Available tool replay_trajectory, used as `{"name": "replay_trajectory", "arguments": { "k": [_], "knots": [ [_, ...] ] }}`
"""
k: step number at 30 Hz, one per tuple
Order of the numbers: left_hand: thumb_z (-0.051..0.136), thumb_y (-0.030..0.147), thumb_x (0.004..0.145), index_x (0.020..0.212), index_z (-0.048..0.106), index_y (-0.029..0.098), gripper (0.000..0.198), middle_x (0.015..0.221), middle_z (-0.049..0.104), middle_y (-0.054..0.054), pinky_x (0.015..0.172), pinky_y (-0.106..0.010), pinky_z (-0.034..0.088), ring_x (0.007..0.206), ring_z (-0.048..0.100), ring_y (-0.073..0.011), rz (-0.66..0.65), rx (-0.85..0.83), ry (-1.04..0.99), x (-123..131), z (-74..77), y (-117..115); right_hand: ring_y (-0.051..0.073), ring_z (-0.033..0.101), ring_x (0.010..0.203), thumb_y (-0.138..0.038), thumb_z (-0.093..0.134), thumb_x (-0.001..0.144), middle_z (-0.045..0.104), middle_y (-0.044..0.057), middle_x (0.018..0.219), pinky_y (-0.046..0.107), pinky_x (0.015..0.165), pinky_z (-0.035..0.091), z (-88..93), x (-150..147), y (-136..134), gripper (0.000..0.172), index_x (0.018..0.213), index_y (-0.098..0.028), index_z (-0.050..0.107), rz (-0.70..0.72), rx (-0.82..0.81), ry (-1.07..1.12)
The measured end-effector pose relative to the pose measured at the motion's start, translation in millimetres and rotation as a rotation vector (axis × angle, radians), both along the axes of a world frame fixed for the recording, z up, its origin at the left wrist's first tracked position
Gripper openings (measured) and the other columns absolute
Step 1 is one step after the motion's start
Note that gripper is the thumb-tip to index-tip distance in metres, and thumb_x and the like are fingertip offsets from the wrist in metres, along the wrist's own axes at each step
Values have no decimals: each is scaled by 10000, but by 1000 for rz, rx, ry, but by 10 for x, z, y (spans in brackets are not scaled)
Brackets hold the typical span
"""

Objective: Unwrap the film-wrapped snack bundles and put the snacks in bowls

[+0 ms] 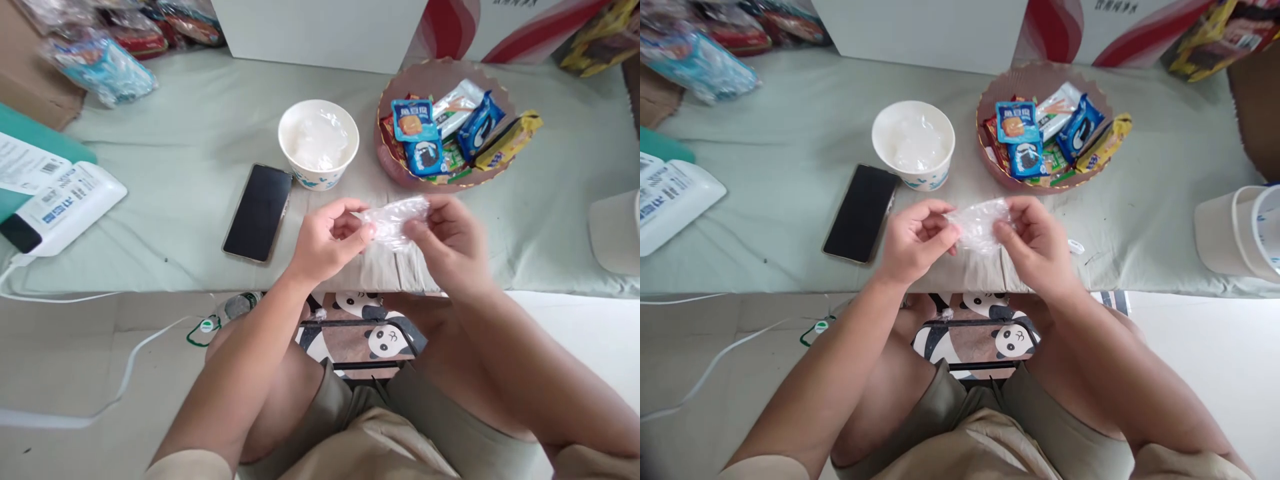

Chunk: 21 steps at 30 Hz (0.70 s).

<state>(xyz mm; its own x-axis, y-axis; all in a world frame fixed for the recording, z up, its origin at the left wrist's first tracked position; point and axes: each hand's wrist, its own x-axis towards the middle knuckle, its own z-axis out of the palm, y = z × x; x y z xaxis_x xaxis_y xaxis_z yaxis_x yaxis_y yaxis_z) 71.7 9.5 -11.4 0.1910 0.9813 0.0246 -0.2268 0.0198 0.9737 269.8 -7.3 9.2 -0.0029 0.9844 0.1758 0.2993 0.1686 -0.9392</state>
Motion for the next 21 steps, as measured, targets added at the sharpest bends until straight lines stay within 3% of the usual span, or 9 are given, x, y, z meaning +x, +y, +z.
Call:
{"name": "replay_trajectory", "arguments": {
  "k": [1, 3, 5, 7, 9, 12, 16, 18, 21],
  "knots": [
    [798, 318, 826, 846, 717, 199, 146, 582, 648, 30, 440, -206, 453, 453, 573, -92, 73, 81, -26, -63, 34, 50, 111, 571, 630, -366, 754, 883, 606, -20, 776, 247, 543, 477, 54, -16, 66, 223, 987, -252, 594, -23, 32, 3],
    [702, 314, 918, 742, 707, 216, 201, 499, 571, 42, 407, -212, 378, 394, 499, -78, 294, 241, -78, -216, 106, 173, 109, 557, 611, -283, 762, 852, 571, -48, 730, 235, 527, 457, 210, -65, 256, 281, 1026, -280, 541, -25, 76, 22],
    [662, 259, 936, 668, 678, 224, 270, 467, 499, 50, 406, -225, 322, 383, 437, -73, 523, 347, -100, -368, 163, 310, 109, 537, 583, -183, 746, 815, 541, -77, 694, 231, 507, 422, 404, -155, 522, 386, 1053, -300, 465, 34, 90, 25],
    [677, 207, 909, 635, 649, 217, 276, 479, 469, 51, 417, -234, 291, 406, 407, -74, 639, 400, -73, -483, 191, 436, 110, 513, 574, -111, 709, 794, 515, -80, 697, 246, 519, 394, 586, -299, 837, 408, 1014, -295, 419, 126, 89, -25],
    [715, 196, 886, 622, 624, 206, 280, 500, 461, 52, 441, -236, 299, 437, 396, -72, 677, 412, -10, -543, 192, 525, 120, 501, 616, -74, 680, 776, 493, -54, 722, 278, 577, 385, 708, -488, 1147, 364, 947, -276, 431, 214, 57, -160],
    [749, 188, 873, 619, 594, 201, 298, 519, 464, 56, 475, -242, 331, 464, 398, -70, 693, 364, 87, -561, 171, 587, 164, 537, 753, -120, 703, 795, 587, 18, 842, 330, 711, 411, 756, -788, 1487, 235, 855, -243, 512, 307, -30, -653],
    [724, 147, 878, 623, 573, 205, 302, 519, 449, 61, 468, -247, 315, 467, 396, -70, 672, 339, 143, -560, 149, 626, 232, 600, 889, -203, 724, 819, 661, 82, 1100, 360, 736, 407, 712, -1090, 1637, 141, 873, -227, 596, 434, 29, -1202],
    [716, 146, 885, 621, 560, 205, 312, 523, 438, 62, 467, -249, 303, 470, 389, -68, 681, 333, 148, -571, 148, 653, 223, 601, 841, -158, 618, 868, 674, 75, 1039, 338, 675, 365, 707, -1194, 1643, 88, 923, -226, 628, 528, 18, -1363],
    [719, 166, 897, 621, 543, 204, 329, 528, 421, 63, 474, -257, 297, 472, 381, -67, 701, 330, 127, -604, 163, 690, 155, 549, 733, -74, 563, 861, 669, 40, 902, 291, 656, 332, 698, -1308, 1688, 191, 900, -203, 698, 722, -7, -1455]
  ]
}}
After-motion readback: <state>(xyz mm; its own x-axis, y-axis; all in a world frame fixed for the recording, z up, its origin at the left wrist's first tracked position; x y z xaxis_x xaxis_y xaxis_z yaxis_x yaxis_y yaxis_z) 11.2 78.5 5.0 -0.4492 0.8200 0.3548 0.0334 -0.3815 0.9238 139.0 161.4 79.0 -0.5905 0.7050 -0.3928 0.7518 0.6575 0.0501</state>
